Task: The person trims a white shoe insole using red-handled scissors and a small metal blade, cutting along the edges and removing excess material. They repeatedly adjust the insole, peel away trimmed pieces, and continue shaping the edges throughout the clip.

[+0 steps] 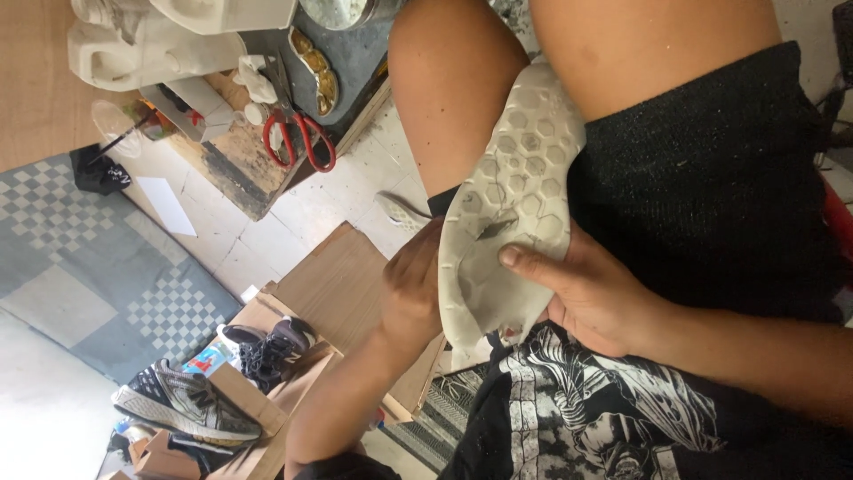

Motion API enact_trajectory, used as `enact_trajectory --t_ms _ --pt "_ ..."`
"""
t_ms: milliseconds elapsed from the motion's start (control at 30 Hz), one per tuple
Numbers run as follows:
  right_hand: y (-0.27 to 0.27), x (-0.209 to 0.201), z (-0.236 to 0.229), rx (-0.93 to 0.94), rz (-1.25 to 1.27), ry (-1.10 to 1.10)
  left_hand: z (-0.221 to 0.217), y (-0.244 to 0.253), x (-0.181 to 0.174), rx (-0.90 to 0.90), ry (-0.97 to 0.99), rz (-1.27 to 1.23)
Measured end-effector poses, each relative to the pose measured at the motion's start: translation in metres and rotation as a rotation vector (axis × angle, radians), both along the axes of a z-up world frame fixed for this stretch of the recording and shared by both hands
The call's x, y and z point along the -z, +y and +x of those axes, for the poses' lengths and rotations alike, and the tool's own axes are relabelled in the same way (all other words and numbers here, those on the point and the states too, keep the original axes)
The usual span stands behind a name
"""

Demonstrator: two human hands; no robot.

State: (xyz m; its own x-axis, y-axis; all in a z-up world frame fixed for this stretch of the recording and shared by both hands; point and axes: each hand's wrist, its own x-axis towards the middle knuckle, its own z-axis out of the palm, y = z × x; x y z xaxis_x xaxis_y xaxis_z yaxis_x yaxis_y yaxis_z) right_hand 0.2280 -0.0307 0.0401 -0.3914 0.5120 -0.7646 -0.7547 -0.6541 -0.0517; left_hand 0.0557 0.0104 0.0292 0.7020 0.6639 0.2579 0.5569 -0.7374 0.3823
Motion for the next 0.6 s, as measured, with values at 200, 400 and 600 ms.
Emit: enact_trajectory --t_ms 200,400,600 --pt "0.002 0.009 -0.001 0.039 0.011 -0.025 0.003 0.012 0.005 0.071 0.010 -0.051" --pt "-0.003 0.017 -0.007 0.126 0.008 0.000 0.005 0.020 0.000 0.062 0.006 0.002" --pt "-0.010 0.016 -0.008 0.097 0.033 0.067 -0.008 0.006 -0.003 0.016 -0.071 -0.012"
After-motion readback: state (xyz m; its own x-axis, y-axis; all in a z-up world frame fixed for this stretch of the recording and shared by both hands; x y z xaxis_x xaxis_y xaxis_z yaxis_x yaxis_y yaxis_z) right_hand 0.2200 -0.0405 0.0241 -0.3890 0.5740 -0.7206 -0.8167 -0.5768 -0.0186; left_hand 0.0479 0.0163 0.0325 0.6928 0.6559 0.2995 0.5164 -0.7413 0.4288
